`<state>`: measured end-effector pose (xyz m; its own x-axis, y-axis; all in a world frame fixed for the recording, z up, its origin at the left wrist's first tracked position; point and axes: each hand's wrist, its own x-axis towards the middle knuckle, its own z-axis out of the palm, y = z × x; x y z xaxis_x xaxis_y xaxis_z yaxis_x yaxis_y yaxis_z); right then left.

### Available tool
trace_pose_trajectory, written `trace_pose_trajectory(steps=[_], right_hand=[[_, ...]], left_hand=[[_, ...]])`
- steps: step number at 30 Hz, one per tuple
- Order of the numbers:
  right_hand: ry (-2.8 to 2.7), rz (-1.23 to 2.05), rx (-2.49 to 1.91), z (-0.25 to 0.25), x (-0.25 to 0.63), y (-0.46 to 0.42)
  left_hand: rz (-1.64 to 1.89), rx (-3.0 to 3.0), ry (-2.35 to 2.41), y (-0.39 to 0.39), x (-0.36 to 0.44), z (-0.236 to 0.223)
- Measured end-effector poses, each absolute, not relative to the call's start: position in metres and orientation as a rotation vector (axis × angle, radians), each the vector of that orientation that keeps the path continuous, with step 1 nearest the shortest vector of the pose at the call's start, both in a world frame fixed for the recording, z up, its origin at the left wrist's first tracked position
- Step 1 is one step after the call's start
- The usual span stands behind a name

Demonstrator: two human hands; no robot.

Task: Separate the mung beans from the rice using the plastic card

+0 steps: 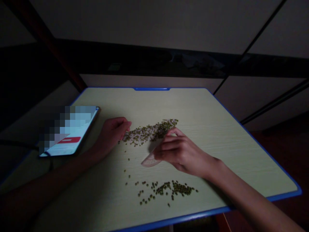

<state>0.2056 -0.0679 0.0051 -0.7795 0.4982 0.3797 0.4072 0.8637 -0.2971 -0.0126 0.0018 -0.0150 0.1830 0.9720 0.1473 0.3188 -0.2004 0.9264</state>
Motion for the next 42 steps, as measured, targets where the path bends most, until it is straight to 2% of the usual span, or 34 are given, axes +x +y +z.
trace_pose_trajectory(steps=[10, 23, 42], right_hand=[[-2.538, 0.226, -0.780, 0.007, 0.233, -0.096], [-2.571, 0.039, -0.708, 0.006, 0.180, -0.071], [-2.496, 0.128, -0.927, 0.014, 0.247, -0.104]], left_hand=[[1.033, 1.666, 1.257, 0.002, -0.013, -0.015], [1.049, 1.671, 1.250, 0.002, -0.013, -0.016], [1.037, 1.694, 1.280, 0.002, -0.012, -0.013]])
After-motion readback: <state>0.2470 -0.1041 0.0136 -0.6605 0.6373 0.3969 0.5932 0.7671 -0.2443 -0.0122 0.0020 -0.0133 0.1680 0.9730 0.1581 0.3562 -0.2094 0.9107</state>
